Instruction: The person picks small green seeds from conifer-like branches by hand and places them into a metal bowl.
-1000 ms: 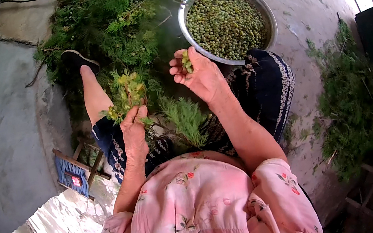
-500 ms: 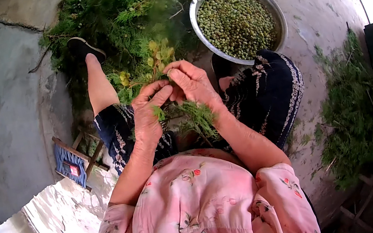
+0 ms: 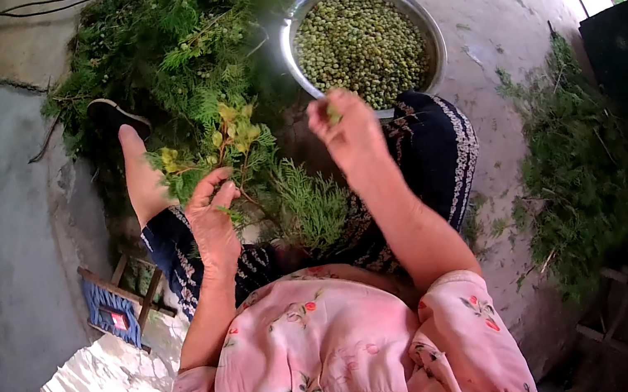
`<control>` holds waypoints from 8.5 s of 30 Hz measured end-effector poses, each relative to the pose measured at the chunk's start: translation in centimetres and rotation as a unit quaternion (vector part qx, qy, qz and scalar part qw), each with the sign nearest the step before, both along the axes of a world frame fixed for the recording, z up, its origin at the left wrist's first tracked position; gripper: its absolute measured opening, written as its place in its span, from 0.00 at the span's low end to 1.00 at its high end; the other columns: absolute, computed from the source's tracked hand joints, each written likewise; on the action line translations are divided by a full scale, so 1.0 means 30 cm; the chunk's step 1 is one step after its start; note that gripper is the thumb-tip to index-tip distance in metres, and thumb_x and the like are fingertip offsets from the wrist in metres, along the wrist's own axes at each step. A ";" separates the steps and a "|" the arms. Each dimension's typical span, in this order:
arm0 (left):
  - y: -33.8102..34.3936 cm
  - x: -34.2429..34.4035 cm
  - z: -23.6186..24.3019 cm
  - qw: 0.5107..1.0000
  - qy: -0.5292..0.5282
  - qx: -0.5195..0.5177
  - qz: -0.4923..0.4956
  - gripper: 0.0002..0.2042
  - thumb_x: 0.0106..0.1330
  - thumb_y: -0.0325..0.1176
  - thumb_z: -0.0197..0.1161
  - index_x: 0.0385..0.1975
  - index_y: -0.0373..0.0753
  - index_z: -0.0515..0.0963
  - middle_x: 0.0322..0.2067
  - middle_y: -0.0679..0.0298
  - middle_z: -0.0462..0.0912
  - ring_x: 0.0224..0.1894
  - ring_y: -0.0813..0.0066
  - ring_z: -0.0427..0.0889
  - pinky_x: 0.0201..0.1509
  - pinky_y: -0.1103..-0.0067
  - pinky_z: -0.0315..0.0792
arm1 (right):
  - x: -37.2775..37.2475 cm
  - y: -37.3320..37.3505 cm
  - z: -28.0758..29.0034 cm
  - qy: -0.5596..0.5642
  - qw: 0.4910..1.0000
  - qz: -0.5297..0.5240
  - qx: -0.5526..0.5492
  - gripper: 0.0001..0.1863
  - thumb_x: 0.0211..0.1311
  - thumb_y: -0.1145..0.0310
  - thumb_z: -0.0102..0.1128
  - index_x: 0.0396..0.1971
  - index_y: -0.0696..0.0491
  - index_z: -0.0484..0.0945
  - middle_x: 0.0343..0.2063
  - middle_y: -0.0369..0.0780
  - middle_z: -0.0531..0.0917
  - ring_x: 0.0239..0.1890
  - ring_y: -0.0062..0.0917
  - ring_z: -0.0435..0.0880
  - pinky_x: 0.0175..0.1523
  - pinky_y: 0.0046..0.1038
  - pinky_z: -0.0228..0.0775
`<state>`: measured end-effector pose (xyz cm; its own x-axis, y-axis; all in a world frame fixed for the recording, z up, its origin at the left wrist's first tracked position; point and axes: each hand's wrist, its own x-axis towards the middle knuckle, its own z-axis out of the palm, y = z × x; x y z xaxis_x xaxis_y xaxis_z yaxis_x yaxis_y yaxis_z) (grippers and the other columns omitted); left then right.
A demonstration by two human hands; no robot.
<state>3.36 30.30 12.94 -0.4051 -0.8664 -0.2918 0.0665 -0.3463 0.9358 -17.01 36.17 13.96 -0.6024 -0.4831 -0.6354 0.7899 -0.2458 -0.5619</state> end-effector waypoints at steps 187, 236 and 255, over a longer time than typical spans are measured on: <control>0.079 -0.008 0.081 0.996 0.010 -0.004 0.087 0.06 0.48 0.25 0.68 0.17 0.36 0.75 0.16 0.76 0.71 0.16 0.89 0.60 0.20 0.89 0.55 | 0.266 0.064 -0.019 0.552 0.810 0.182 0.078 0.07 0.48 0.78 0.61 0.30 0.58 0.75 0.20 0.38 0.74 0.21 0.22 0.71 0.28 0.21 0.63; 0.074 0.037 0.089 0.998 -0.040 0.000 0.052 0.05 0.48 0.22 0.66 0.18 0.35 0.76 0.16 0.77 0.71 0.19 0.91 0.61 0.23 0.90 0.57 | 0.146 0.037 0.120 0.351 0.859 0.373 -0.007 0.10 0.54 0.69 0.58 0.35 0.57 0.78 0.24 0.34 0.75 0.22 0.14 0.71 0.26 0.15 0.62; 0.051 0.064 0.073 0.996 0.055 0.075 -0.011 0.08 0.46 0.28 0.70 0.16 0.39 0.75 0.17 0.75 0.74 0.18 0.90 0.66 0.21 0.90 0.59 | 0.116 0.015 -0.037 0.009 0.974 0.195 -0.111 0.03 0.54 0.75 0.54 0.29 0.53 0.74 0.24 0.31 0.76 0.25 0.16 0.74 0.31 0.19 0.69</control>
